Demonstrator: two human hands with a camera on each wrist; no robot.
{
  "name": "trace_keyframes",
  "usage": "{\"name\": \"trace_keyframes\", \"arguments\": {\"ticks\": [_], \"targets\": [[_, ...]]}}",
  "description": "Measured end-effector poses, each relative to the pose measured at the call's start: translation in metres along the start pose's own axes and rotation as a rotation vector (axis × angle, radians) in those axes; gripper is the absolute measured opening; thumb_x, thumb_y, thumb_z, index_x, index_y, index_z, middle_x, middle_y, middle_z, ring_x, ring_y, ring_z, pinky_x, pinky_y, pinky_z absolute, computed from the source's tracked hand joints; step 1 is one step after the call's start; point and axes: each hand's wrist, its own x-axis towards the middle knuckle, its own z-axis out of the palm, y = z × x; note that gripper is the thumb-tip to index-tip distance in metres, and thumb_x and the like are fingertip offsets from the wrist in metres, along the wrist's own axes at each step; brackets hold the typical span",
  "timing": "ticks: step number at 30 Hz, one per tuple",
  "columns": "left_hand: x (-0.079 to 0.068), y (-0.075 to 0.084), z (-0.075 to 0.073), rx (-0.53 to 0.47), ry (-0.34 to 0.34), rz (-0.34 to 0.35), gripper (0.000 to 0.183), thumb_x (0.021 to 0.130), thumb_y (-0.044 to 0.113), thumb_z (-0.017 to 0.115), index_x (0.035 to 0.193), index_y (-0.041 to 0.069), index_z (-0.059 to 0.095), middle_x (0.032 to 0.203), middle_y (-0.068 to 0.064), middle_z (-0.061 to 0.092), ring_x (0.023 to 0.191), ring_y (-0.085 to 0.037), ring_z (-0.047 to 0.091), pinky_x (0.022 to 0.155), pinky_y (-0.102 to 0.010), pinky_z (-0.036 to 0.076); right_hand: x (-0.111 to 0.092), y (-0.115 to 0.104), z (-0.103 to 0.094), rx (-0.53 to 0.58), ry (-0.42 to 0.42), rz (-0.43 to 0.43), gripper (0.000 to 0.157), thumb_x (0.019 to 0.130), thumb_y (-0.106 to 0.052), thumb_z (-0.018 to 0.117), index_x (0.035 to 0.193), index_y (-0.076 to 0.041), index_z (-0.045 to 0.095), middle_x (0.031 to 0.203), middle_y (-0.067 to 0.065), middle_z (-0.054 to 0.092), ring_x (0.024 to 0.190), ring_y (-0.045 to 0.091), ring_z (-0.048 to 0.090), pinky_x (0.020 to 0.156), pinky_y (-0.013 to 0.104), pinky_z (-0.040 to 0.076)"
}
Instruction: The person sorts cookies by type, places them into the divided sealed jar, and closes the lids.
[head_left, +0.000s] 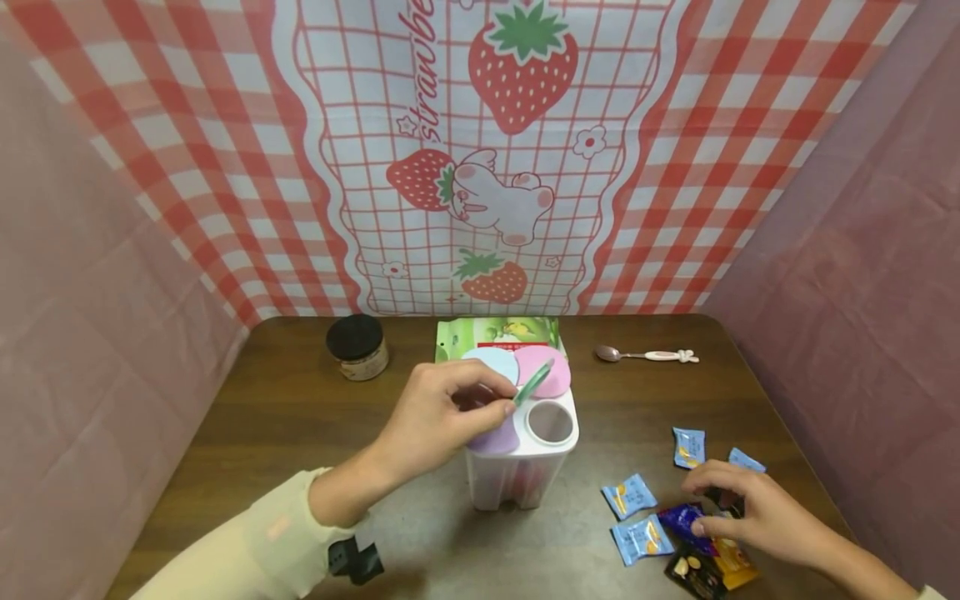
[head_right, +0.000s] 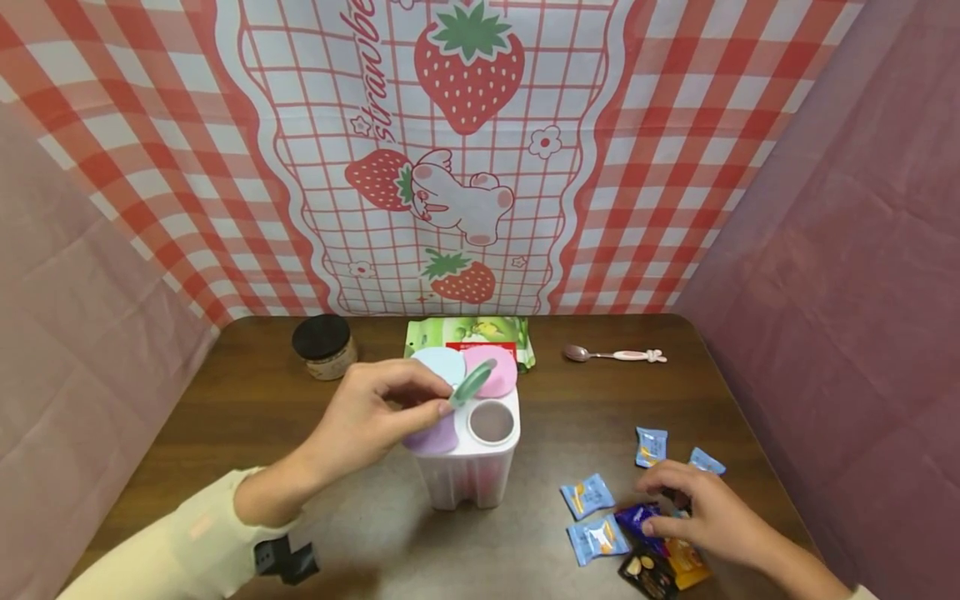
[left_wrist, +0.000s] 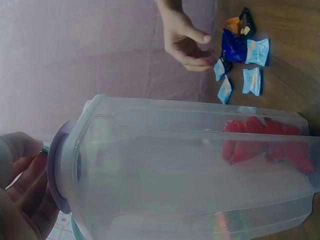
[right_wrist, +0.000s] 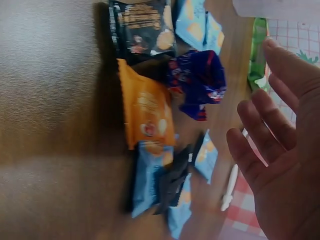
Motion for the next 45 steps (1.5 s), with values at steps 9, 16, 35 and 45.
{"name": "trace_keyframes", "arguments": {"ticks": [9, 16, 35, 45], "targets": [[-0.001, 0.0, 0.001, -0.002, 0.004, 0.0, 0.01, 0.086, 0.006, 0.079, 0.094, 0.012, 0.08, 0.086, 0.003, 0.077, 0.075, -0.007, 0.069, 0.064, -0.024, 0.059, -0.007, 0.007, 0.009, -0.064, -0.01, -0.039, 0.044, 0.075, -0.024, 0.09, 0.114, -0.018, 0.071, 0.113, -0.003, 0.069, 0.108, -0.002, 0.06, 0.081, 0.019, 0.056], [0.0, 0.001, 0.0, -0.002, 0.001, -0.002, 0.01, 0.086, 0.006, 0.079, 0.094, 0.012, 0.08, 0.087, 0.002, 0.077, 0.075, -0.007, 0.07, 0.064, -0.025, 0.06, -0.006, 0.01, 0.011, -0.031, -0.048, -0.049, 0.038, 0.078, -0.021, 0.088, 0.111, -0.02, 0.07, 0.108, -0.004, 0.069, 0.089, 0.0, 0.058, 0.056, 0.021, 0.046], [-0.001, 0.005, 0.0, -0.001, -0.007, -0.037, 0.01, 0.085, 0.006, 0.08, 0.094, 0.01, 0.079, 0.088, 0.001, 0.078, 0.076, -0.007, 0.071, 0.066, -0.026, 0.062, 0.003, 0.01, 0.014, -0.16, -0.042, -0.033, 0.038, 0.079, -0.021, 0.088, 0.113, -0.023, 0.072, 0.106, -0.012, 0.074, 0.095, 0.003, 0.067, 0.074, 0.025, 0.058], [-0.001, 0.006, 0.0, 0.001, -0.006, -0.03, 0.011, 0.085, 0.005, 0.08, 0.094, 0.011, 0.079, 0.088, 0.001, 0.078, 0.076, -0.008, 0.071, 0.066, -0.026, 0.062, 0.009, 0.008, 0.012, -0.314, -0.045, 0.033, 0.035, 0.076, -0.029, 0.09, 0.106, -0.032, 0.073, 0.108, -0.018, 0.067, 0.099, 0.004, 0.063, 0.078, 0.03, 0.058]]}}
